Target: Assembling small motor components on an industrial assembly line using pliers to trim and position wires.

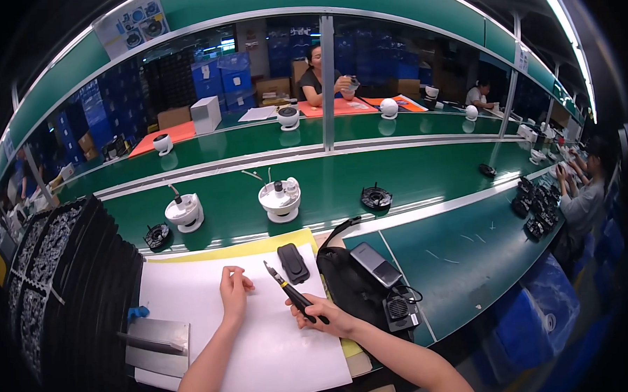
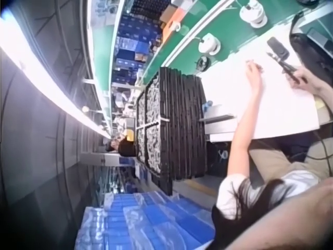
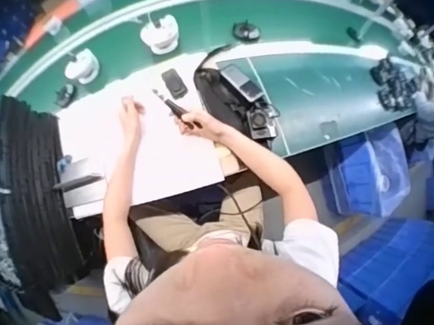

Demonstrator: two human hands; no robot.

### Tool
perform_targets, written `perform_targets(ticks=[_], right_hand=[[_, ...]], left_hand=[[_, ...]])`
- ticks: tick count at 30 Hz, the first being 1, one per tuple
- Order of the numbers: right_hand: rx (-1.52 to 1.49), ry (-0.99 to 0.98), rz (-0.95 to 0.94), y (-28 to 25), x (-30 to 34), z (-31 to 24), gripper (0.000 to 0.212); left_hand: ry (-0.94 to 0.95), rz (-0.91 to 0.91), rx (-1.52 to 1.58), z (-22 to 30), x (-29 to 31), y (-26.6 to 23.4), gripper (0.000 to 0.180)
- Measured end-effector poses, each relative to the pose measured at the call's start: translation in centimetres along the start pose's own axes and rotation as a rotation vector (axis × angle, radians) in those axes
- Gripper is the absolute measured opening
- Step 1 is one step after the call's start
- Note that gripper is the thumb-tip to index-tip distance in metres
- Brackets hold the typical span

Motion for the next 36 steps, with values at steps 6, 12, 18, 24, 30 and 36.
perform_targets(ticks=[6,12,18,24,30,36], right_hand=[[0.008,0.007,0.074,0.1,-0.4,-0.1,0.045],[-0.004,0.02,0.039,-0.4,-0.4,0.2,0.06],[0.04,-0.037,0.065,-0.2,-0.6,0.3,0.05],[0.087,-0.017,0.04,-0.3,-0.6,0.6,0.047],[0.104,0.023,0.009,0.5,-0.5,0.3,0.048],[0.117,0.044,0.008,0.8,-0.8,0.5,0.051]], left_hand=[[0.081,0.173,0.031,-0.5,-3.9,-1.8,0.017],[0.138,0.278,0.191,-0.2,-9.5,-2.8,0.026],[-0.038,0.179,0.616,-0.9,-14.4,-3.7,0.073],[-0.088,0.137,0.765,-1.0,-17.9,-4.7,0.085],[-0.105,0.02,0.713,-1.3,-21.0,-5.1,0.084],[-0.146,-0.025,0.65,-1.6,-22.5,-4.8,0.075]])
Point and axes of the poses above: each hand's wrist, its own x-axis away from the middle knuckle, its own y-axis out of the palm, z = x × y, the point moved 7 cm from there along -x, towards the middle knuckle, and after that the axes turned 12 degrees about -y, right-handed, at the moved point
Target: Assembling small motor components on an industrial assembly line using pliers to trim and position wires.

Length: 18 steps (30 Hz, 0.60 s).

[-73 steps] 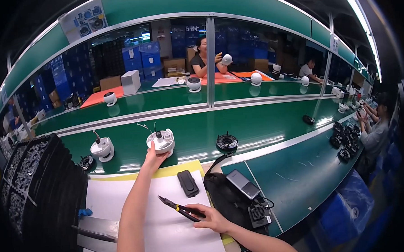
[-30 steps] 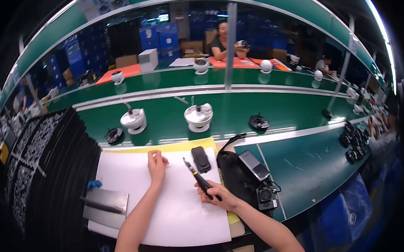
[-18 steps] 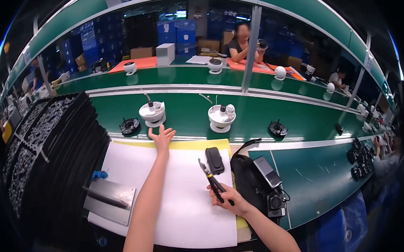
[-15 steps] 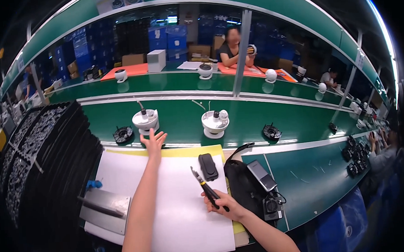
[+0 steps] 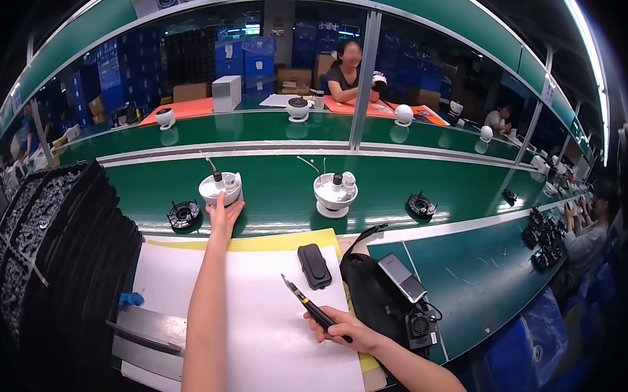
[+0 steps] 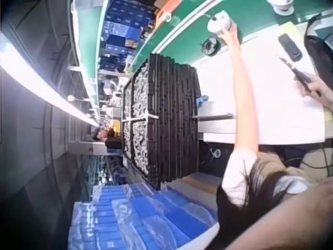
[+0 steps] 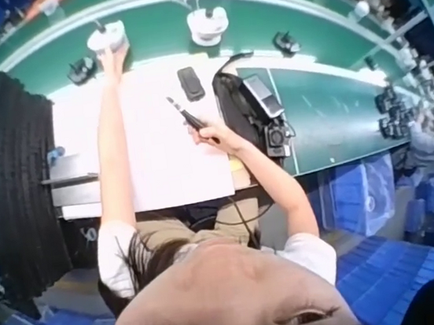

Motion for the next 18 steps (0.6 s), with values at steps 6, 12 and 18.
perform_targets(ticks=[6,12,18], right_hand=[[0.024,0.002,0.012,-0.1,-0.2,0.0,0.052],[0.03,-0.015,-0.01,0.1,-0.4,0.1,0.052],[-0.02,-0.004,0.033,-0.6,-0.3,0.1,0.069]], left_hand=[[0.0,-0.07,0.019,0.0,0.0,0.7,0.068],[0.07,-0.095,-0.05,0.8,1.7,1.3,0.065],[0.045,-0.155,0.054,-0.1,6.5,2.9,0.06]])
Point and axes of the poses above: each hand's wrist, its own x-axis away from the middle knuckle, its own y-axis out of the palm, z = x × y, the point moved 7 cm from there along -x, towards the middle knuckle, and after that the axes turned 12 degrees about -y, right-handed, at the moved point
